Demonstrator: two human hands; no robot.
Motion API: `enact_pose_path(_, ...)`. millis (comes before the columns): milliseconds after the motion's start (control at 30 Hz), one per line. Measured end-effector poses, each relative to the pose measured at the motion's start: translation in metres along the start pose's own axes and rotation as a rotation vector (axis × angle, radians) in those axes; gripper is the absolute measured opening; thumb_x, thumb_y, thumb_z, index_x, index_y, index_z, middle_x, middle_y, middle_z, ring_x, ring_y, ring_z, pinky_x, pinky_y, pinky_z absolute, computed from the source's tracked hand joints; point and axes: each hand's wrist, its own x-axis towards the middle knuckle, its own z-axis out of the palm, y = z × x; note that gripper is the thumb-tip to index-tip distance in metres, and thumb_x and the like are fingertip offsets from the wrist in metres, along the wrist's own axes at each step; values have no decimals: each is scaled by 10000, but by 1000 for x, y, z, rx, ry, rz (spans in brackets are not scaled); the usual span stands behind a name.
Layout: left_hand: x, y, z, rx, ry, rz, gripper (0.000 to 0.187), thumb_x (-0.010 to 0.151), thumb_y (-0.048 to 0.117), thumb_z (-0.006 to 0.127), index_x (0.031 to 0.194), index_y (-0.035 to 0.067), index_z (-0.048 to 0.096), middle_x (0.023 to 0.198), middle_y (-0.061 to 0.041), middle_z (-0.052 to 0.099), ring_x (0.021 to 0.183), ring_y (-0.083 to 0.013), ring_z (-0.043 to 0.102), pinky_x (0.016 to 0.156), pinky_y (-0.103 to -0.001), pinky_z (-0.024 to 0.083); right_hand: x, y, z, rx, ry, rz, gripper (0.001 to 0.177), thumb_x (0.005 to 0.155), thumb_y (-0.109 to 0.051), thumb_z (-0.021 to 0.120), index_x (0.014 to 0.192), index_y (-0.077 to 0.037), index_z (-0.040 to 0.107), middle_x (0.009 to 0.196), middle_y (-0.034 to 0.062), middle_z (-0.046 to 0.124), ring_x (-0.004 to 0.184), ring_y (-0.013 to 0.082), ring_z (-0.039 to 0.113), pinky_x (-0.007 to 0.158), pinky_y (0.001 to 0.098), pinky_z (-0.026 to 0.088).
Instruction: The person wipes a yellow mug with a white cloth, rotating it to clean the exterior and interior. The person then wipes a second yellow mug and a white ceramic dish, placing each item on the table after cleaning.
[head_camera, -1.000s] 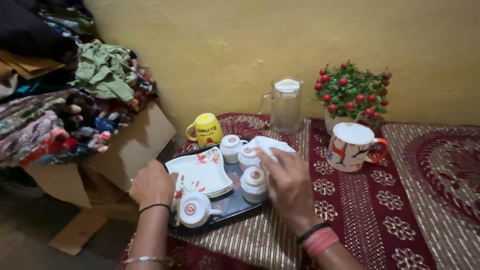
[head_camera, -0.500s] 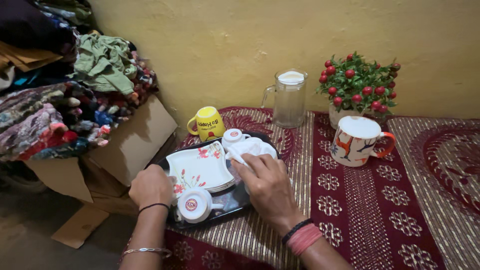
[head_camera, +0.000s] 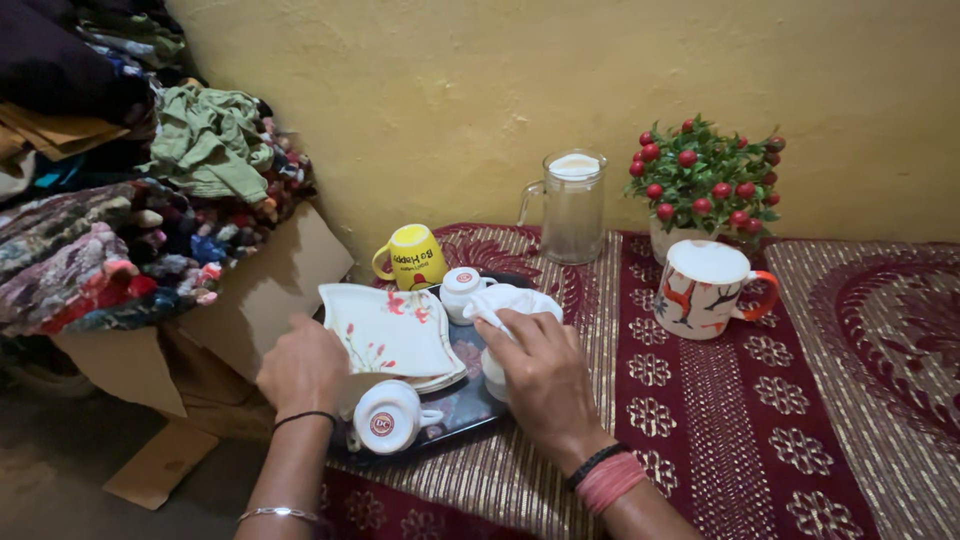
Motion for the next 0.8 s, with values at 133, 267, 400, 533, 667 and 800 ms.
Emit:
enact_pose_path(133, -1, 11, -12, -117, 19, 36, 323, 1026, 259, 521, 1163, -33, 504, 1025, -336, 710, 1002, -511, 684, 856, -586, 544, -1, 2, -8, 2, -8, 53, 474, 775, 29, 660, 1224, -106, 726, 1176, 102, 701, 1036, 281, 633, 846, 420, 491)
enact_pose_path(267, -17, 25, -35, -161, 64, 98, 307, 1047, 259, 487, 1145, -28, 442, 984, -342, 702, 962, -533, 674, 842, -611, 528, 0, 7, -23, 19, 10, 80, 536, 726, 28, 700, 1252, -74, 702, 1168, 144, 681, 1050, 325, 626, 895, 457, 491)
enact_pose_path(400, -26, 29, -46, -173, 135, 204, 227, 1004, 98, 467, 1166, -33, 379, 941, -357, 697, 903, -539, 687, 803, -614, 536, -2, 15, -29, 7, 42, 117, 550, 745, 47, 697, 1279, -83, 698, 1187, 152, 673, 1052, 323, 626, 945, 463, 499)
enact_pose_path(533, -27, 32, -48, -164, 148, 194, 220, 1013, 111, 468, 1166, -11, 367, 930, -349, 694, 889, -550, 675, 793, -629, 522, -6, 20, -39, 17, 44, 154, 566, 723, 63, 693, 1267, -90, 705, 1165, 139, 690, 1053, 334, 632, 913, 465, 502)
enact_pose_path(667, -32, 34, -49, -212, 164, 187, 237, 1036, 116, 448, 1207, -18, 353, 913, -360, 688, 853, -562, 668, 771, -642, 512, -8, 23, -44, 21, 47, 158, 559, 735, 66, 685, 1273, -87, 696, 1180, 150, 683, 1041, 329, 629, 930, 458, 506)
enact_pose_path(800, -37, 35, -62, -262, 185, 152, 267, 1069, 210, 477, 1193, 2, 365, 874, -348, 697, 861, -561, 664, 792, -648, 496, -6, 22, -47, 16, 57, 171, 549, 754, 65, 677, 1281, -87, 695, 1183, 145, 685, 1037, 326, 629, 934, 451, 507)
